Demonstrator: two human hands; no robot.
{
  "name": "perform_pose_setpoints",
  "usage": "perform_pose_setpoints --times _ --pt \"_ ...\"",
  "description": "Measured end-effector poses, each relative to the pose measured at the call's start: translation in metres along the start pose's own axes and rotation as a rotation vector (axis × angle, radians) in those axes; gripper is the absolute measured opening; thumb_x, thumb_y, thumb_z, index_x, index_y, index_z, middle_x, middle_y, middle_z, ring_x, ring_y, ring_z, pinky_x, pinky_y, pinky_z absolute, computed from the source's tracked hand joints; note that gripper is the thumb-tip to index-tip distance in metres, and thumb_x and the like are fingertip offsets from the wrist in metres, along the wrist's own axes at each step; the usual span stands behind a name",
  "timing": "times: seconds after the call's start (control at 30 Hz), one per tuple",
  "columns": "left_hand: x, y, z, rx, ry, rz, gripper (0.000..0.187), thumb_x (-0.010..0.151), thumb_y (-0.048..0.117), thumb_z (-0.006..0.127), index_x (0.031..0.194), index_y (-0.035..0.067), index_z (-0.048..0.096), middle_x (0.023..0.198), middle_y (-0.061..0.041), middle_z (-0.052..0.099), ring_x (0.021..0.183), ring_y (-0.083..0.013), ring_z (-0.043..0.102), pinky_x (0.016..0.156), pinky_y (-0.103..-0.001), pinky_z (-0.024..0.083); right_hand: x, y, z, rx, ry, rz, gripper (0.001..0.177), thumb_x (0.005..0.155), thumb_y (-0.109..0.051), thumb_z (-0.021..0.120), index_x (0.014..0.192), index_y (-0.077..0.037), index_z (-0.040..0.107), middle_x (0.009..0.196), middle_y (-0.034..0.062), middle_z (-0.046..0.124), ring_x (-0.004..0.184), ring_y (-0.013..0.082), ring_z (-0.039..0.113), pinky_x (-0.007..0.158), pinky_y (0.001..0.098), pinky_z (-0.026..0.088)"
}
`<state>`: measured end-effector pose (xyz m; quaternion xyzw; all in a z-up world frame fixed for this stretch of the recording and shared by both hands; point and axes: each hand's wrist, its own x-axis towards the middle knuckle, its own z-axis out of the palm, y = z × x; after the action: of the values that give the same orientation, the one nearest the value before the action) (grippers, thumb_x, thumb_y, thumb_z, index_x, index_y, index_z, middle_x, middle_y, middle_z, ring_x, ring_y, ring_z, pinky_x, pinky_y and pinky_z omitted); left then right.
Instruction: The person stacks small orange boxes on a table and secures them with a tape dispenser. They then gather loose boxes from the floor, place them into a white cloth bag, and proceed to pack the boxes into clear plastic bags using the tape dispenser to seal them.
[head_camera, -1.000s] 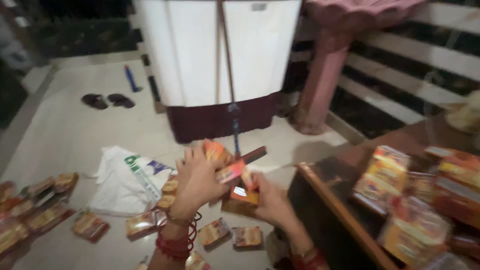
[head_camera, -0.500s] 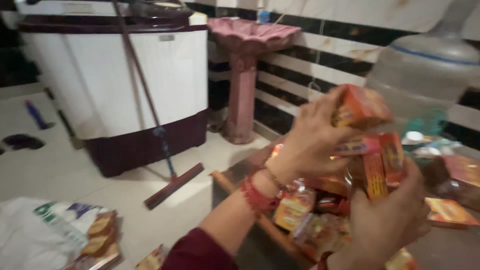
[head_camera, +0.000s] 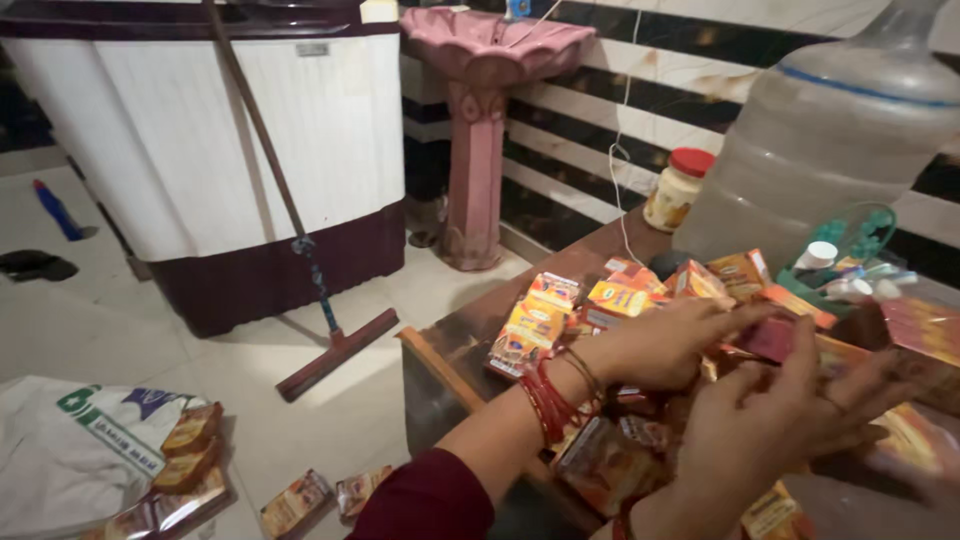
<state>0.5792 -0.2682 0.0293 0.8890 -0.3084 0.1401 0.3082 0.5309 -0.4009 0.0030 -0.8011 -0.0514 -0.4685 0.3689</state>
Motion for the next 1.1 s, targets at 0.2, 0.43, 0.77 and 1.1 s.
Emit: perform_pose_setpoints --times 0.2,0.43,0.77,1.1 --pt "-0.039 0.001 -0.013 0.554 0.27 0.014 0.06 0.082 0.019 0.07 0.14 0.023 0.055 0.158 -0.018 0.046 0.147 -0.0356 0.046 0.109 -0.064 0.037 -0.004 -0.032 -0.016 0.108 0.03 -0.141 0.055 0.095 0.008 0.051 0.149 0.0 0.061 0.168 0.0291 0.025 0.158 0.05 0.017 0.129 0.0658 0.017" --pt "-0.13 -0.002 -0.06 0.454 0.396 -0.168 0.05 0.085 0.021 0.068 0.134 0.017 0.061 0.154 -0.02 0.047 0.147 -0.0403 0.041 0.113 -0.064 0.035 -0.026 -0.077 -0.009 0.542 -0.125 -0.235 0.04 0.098 0.007 0.051 0.138 0.003 0.06 0.15 0.0278 0.048 0.145 0.0419 0.047 0.123 0.0471 0.039" --pt "-0.346 -0.102 -0.073 0.503 0.658 -0.671 0.05 0.071 0.014 0.074 0.119 0.008 0.065 0.133 -0.022 0.06 0.124 -0.0433 0.054 0.102 -0.051 0.047 -0.186 -0.179 0.169 0.792 -0.954 -0.512 0.039 0.083 0.003 0.059 0.121 -0.002 0.064 0.121 0.0228 0.065 0.115 0.0423 0.059 0.099 0.0481 0.048" --pt "-0.587 -0.178 0.12 0.295 -0.484 -1.414 0.106 0.047 0.032 0.101 0.143 0.024 0.058 0.143 -0.021 0.055 0.14 -0.0468 0.042 0.115 -0.062 0.032 -0.443 -0.111 0.254 0.512 -1.9 -0.986 0.047 0.069 -0.009 0.075 0.115 -0.008 0.069 0.115 0.0212 0.071 0.113 0.0402 0.065 0.095 0.0449 0.053"
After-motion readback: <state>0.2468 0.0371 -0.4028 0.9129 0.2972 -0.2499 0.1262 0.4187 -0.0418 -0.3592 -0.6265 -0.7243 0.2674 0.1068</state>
